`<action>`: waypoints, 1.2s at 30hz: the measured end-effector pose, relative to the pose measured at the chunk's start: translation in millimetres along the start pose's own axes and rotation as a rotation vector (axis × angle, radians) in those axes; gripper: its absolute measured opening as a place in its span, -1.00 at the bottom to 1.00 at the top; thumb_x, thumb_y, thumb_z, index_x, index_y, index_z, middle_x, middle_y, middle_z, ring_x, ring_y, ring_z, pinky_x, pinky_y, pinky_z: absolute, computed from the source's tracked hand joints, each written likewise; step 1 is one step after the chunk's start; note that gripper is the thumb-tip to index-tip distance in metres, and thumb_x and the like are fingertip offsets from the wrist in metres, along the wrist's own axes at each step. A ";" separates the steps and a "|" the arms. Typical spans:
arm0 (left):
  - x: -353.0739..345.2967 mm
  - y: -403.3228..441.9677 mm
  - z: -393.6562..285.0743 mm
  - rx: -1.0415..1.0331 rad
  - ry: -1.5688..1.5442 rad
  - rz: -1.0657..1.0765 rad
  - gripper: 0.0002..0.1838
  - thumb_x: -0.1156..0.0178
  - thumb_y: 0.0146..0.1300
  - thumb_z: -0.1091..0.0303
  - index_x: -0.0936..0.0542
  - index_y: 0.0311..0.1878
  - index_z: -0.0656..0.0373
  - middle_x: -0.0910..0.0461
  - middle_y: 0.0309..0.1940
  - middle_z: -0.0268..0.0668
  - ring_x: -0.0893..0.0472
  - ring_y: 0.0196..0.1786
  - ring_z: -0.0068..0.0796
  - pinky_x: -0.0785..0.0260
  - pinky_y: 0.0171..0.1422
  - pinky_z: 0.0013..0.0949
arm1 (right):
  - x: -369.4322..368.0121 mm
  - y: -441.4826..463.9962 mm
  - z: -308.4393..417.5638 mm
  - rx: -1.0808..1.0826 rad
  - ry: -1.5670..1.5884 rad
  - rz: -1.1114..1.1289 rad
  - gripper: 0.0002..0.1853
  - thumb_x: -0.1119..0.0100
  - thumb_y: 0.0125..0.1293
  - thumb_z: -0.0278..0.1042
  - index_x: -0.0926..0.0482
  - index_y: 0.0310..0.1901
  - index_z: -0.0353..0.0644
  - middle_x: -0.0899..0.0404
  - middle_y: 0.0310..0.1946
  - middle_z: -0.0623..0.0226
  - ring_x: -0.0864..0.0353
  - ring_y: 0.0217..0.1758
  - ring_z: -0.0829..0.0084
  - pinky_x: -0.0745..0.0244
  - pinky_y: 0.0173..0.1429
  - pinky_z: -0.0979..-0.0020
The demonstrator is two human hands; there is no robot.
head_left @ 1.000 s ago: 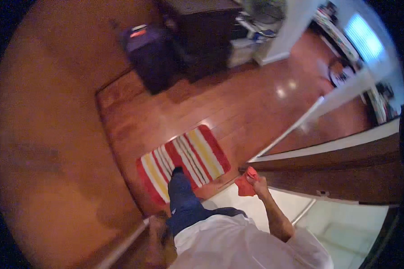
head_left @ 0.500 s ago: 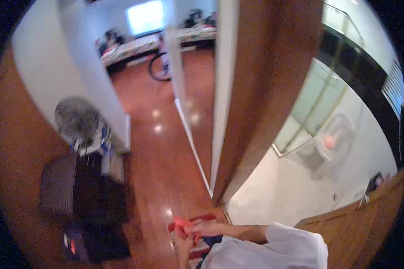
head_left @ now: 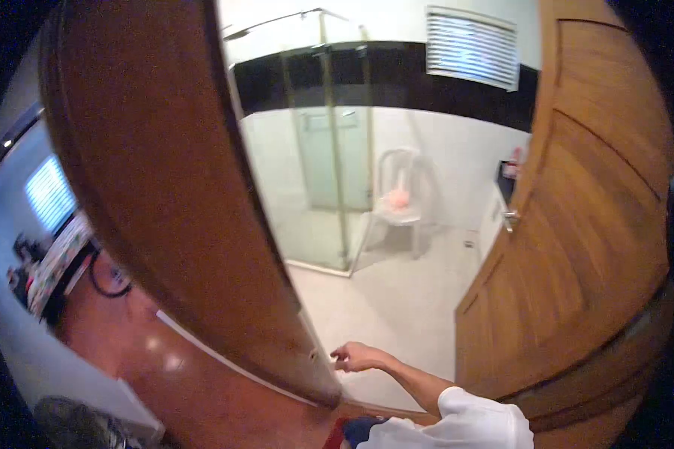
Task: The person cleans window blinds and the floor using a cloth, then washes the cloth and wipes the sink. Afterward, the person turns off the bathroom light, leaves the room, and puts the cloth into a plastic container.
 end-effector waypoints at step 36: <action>-72.7 91.0 -81.5 0.327 0.469 -0.371 -0.83 -0.03 0.39 0.19 -0.45 -0.24 0.07 -0.40 -0.63 -0.37 -0.35 -0.67 -0.51 -0.21 -0.66 -0.39 | 165.9 159.4 128.3 0.989 0.784 -0.199 -0.61 -0.16 -0.01 -0.49 -0.64 -0.06 -0.22 -0.62 -0.17 0.13 -0.55 -0.02 0.19 -0.41 0.11 0.25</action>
Point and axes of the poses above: each hand's wrist, its own y-axis towards the middle knuckle, its own x-axis out of the back of the hand, z = x × y, the point moved 2 cm from there along y, towards the middle knuckle
